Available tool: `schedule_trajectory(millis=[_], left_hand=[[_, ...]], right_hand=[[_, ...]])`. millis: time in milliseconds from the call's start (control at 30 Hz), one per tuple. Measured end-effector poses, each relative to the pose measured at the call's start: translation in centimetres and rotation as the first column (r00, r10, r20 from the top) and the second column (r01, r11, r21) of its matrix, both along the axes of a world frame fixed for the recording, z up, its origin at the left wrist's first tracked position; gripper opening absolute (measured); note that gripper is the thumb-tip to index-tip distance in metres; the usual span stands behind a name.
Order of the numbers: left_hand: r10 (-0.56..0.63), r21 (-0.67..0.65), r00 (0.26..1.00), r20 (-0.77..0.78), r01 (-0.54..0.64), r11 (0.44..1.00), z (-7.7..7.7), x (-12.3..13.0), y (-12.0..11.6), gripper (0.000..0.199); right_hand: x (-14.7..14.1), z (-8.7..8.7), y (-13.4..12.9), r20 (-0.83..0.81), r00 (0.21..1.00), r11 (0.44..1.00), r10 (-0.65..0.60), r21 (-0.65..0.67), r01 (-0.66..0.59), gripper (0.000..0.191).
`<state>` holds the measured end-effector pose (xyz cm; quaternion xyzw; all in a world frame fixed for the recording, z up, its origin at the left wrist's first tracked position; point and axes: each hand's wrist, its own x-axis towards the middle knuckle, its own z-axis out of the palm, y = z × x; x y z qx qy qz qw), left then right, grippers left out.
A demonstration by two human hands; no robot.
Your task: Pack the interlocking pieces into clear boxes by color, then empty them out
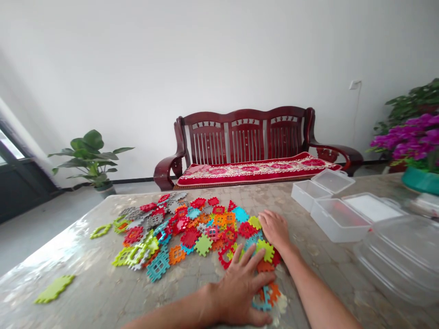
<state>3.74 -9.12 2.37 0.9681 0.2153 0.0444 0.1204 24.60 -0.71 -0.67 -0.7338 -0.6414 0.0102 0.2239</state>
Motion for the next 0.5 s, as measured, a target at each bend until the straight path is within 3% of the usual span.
schedule_trajectory(millis=[133, 200, 333, 433, 500], left_hand=[[0.219, 0.042, 0.973, 0.071, -0.222, 0.974, 0.4, -0.2, 1.9, 0.057], [0.268, 0.053, 0.957, 0.112, -0.275, 0.96, 0.2, -0.8, 2.7, 0.044], [0.345, 0.087, 0.92, 0.184, -0.365, 0.927, 0.7, -3.7, 3.9, 0.041], [0.529, 0.178, 0.817, 0.23, -0.569, 0.803, 1.8, -7.4, 5.4, 0.041], [0.712, 0.241, 0.659, 0.242, -0.751, 0.614, 2.5, -10.4, 7.0, 0.045]], right_hand=[[0.5, -0.4, 0.3, -0.115, 0.993, 1.0, 0.019, 0.013, -0.017, 0.042], [0.6, -0.6, 0.4, -0.14, 0.989, 0.998, 0.056, 0.034, -0.052, 0.041], [0.8, -1.0, 0.6, -0.148, 0.982, 0.992, 0.12, 0.056, -0.112, 0.041], [1.0, -1.2, 0.8, -0.135, 0.982, 0.99, 0.136, 0.065, -0.128, 0.042], [1.1, -1.2, 0.9, -0.121, 0.981, 0.987, 0.152, 0.074, -0.144, 0.043]])
